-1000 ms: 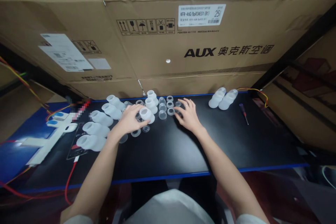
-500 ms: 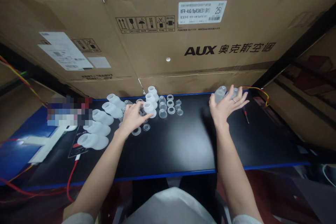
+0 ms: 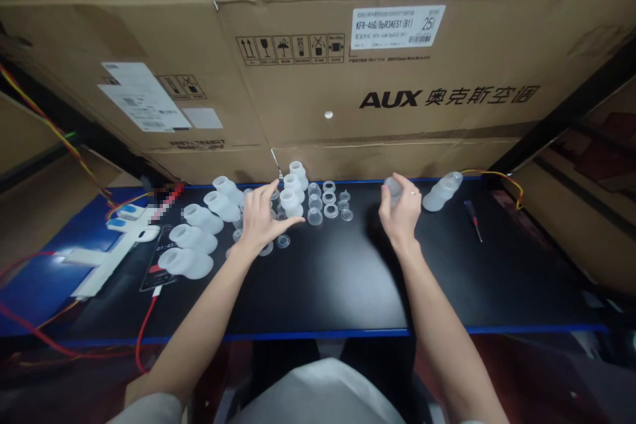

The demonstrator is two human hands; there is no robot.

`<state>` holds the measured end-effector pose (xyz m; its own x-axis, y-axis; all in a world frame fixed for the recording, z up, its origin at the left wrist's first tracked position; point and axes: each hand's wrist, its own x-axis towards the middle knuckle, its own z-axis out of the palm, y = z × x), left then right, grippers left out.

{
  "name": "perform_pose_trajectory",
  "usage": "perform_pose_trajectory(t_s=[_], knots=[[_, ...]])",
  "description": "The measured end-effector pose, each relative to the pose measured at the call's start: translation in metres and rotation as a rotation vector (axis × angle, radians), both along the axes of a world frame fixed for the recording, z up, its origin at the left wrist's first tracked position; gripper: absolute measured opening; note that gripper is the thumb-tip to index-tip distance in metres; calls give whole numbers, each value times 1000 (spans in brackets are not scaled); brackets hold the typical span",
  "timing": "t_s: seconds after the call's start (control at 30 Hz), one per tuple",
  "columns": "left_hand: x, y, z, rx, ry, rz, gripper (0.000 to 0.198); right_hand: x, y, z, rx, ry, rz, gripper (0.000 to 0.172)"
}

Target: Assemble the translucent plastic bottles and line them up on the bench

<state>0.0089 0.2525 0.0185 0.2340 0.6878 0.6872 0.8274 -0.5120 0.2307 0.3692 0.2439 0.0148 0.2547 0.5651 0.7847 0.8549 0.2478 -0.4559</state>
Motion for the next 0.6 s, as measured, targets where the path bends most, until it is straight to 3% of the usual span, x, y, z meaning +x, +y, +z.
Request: perform_pose_trajectory(t_s=[0.1, 0.17, 0.27, 0.4, 0.5, 0.6], knots=[[20, -16, -5, 149, -20, -130, 82, -34, -12, 3, 93, 44, 172, 30], [37, -28, -11, 152, 1, -255, 74, -56, -20, 6, 181, 67, 289, 26], [58, -41, -18, 62, 2, -339, 76, -78, -32, 10, 253, 108, 375, 25], [69, -47, -20, -151, -94, -377, 77, -92, -46, 10, 230, 172, 446, 25], [69, -46, -21, -242, -177, -414, 55, -98, -54, 5, 200, 176, 489, 25], [69, -47, -25, -210, -239, -423, 35, -99, -56, -2, 127, 245, 591, 27]])
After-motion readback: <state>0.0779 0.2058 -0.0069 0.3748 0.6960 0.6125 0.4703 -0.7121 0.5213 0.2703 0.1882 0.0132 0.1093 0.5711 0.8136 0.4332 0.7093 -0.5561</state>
